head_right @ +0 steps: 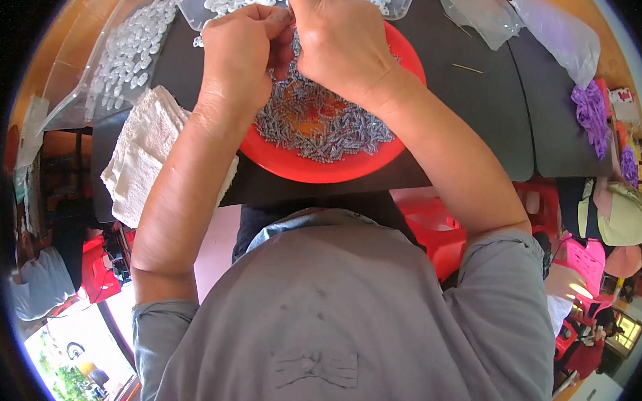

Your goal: Assembling small white plastic components by inserting small pins or springs.

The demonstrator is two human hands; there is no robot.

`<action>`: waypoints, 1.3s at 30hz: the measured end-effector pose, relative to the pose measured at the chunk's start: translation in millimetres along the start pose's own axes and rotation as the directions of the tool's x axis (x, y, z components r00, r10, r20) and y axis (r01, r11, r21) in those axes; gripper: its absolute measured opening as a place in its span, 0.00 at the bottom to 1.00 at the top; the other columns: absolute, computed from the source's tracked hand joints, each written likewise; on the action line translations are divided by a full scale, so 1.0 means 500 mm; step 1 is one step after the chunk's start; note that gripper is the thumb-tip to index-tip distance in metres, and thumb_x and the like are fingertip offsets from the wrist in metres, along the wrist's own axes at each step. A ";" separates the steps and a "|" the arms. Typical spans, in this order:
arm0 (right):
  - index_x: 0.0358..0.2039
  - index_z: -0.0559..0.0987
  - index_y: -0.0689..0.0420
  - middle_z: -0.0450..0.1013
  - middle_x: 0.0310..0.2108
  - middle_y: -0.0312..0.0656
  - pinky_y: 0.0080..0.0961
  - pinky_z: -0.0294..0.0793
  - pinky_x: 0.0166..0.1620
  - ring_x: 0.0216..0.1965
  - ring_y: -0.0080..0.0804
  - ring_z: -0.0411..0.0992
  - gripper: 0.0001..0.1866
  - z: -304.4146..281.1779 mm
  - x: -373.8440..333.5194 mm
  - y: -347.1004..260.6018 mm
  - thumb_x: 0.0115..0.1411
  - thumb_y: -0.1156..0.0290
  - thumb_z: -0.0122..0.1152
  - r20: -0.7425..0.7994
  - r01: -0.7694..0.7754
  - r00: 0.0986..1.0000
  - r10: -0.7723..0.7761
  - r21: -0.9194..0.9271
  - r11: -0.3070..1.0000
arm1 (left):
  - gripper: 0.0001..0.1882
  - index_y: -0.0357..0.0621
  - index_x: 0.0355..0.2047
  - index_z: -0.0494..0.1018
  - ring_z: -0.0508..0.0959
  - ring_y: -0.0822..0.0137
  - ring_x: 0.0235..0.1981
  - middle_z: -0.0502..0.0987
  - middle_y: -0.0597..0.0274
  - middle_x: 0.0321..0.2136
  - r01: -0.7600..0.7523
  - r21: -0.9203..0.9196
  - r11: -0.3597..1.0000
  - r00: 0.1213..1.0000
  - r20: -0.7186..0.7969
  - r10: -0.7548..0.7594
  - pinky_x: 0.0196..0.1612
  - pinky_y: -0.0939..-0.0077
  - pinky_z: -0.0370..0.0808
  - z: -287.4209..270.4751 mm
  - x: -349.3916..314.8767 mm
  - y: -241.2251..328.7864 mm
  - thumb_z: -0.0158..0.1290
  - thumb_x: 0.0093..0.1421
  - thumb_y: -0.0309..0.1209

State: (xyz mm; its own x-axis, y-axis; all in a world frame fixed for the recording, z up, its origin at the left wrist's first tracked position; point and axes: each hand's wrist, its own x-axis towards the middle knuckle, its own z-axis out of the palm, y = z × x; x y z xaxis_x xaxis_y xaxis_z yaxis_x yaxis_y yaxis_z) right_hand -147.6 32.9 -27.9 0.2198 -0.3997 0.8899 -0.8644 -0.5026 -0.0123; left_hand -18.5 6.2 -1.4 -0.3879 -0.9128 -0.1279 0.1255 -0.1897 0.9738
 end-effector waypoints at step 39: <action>0.31 0.72 0.66 0.72 0.24 0.56 0.36 0.70 0.30 0.27 0.50 0.74 0.02 -0.079 0.037 0.010 0.59 0.80 0.52 0.332 -0.452 0.870 0.365 0.239 0.859 | 0.07 0.36 0.31 0.78 0.71 0.80 0.20 0.74 0.68 0.19 -0.457 0.413 0.788 0.888 0.163 0.429 0.21 0.83 0.68 -0.015 0.024 -0.019 0.55 0.61 0.29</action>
State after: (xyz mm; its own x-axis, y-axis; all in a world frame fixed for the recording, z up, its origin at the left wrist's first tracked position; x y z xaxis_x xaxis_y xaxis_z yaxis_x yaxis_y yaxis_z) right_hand -165.9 53.4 6.6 0.0261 -0.7858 0.6180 -0.7339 -0.4347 -0.5219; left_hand -17.4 -5.8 -13.8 -0.4397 -0.8332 0.3353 -0.1010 0.4168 0.9034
